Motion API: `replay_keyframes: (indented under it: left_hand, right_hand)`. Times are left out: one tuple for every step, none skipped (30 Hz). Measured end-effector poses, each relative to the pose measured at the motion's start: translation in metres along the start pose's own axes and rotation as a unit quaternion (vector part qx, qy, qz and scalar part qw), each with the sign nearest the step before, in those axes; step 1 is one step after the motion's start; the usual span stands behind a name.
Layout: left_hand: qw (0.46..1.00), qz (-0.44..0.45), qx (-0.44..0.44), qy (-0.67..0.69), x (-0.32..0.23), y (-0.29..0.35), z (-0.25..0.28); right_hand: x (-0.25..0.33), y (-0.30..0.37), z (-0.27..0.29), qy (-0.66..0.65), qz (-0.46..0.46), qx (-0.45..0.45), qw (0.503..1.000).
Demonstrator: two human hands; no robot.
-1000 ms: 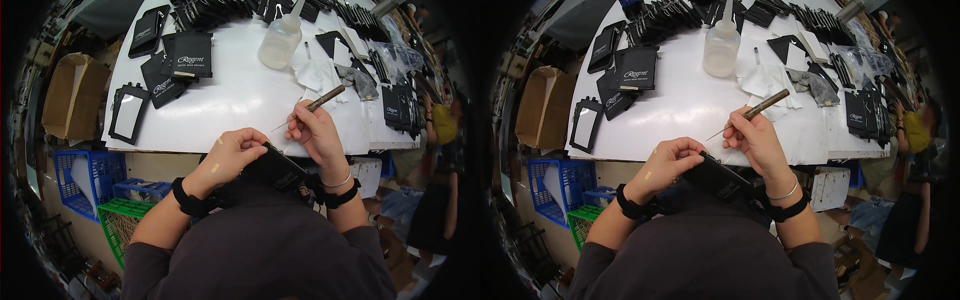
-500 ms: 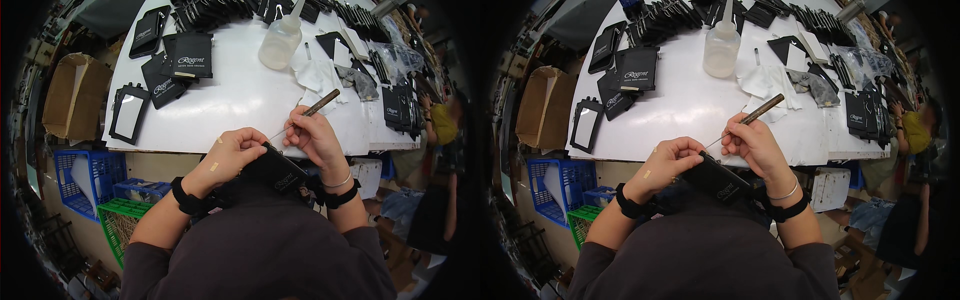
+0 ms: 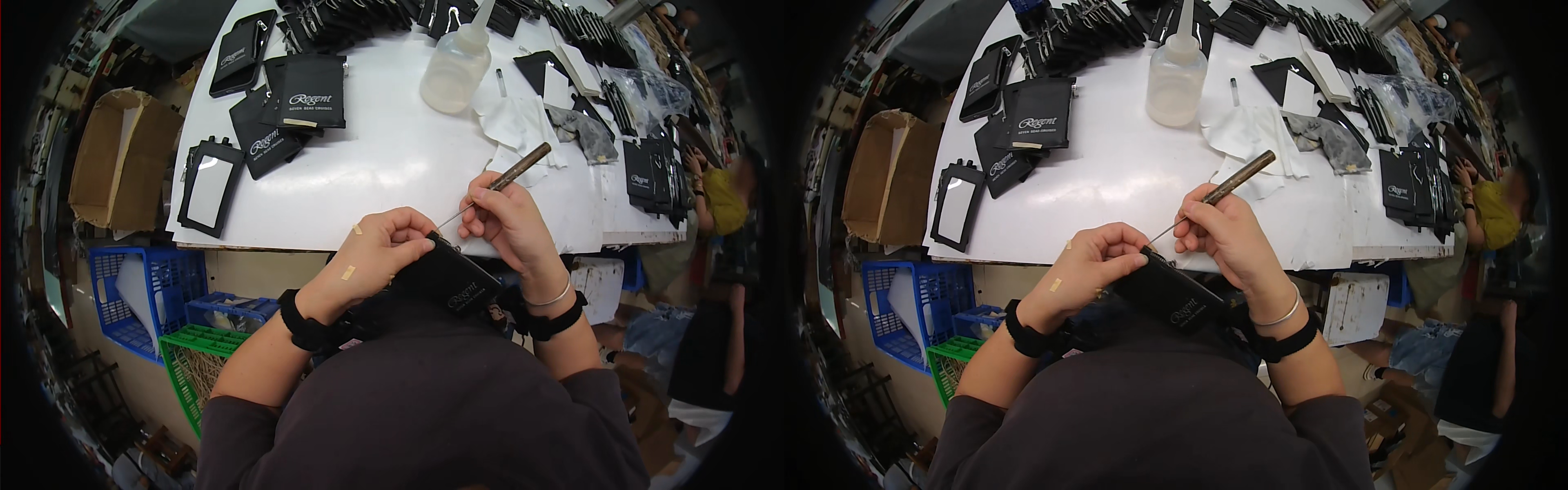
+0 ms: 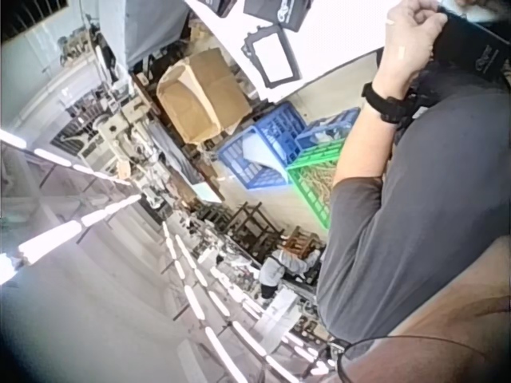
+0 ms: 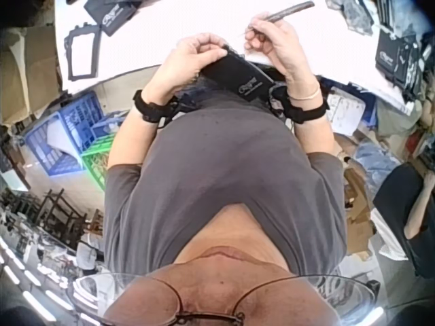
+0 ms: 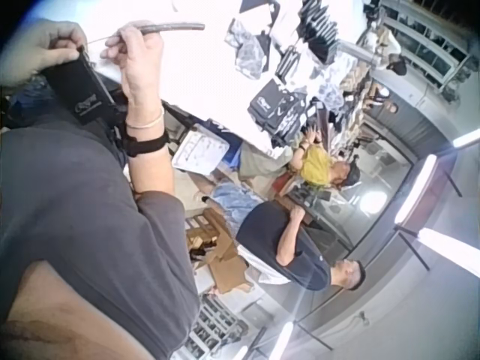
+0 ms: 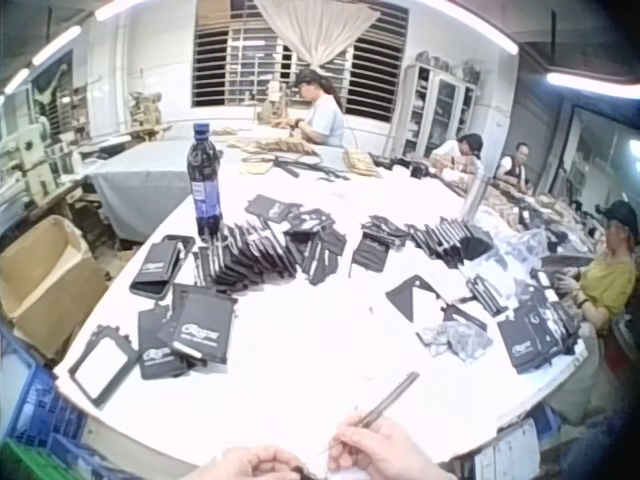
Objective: The person assembles small black pouches by inserting white rectangular inserts into them and zipping them closed. They wipe the pouches with a cloth and use a metal tool to adjust the zipper. The person handles the pouches one at a time, placing finished units on the table.
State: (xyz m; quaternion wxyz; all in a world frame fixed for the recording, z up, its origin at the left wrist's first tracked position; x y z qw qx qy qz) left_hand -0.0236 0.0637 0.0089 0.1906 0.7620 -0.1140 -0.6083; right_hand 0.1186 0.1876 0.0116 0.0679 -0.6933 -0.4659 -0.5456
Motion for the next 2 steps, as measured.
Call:
replay_keyframes:
  left_hand:
    - [1.000,-0.003,-0.001,-0.007,0.0000,-0.0003,0.0000]
    - [1.000,-0.003,-0.002,-0.007,0.0001,-0.0002,0.0004]
  right_hand:
    - [0.0005,0.0000,0.0008,-0.005,-0.003,0.001,1.000]
    - [0.0014,0.0002,0.0013,-0.011,-0.005,0.002,1.000]
Point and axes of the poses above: each hand's wrist, its own y-axis away from the middle knuckle, its own z-axis out of the back of the hand, x = y × z, the point moved 2 cm from there along -y, towards the middle knuckle, and after that the axes turned 1 degree about y, right-handed, at the moved point
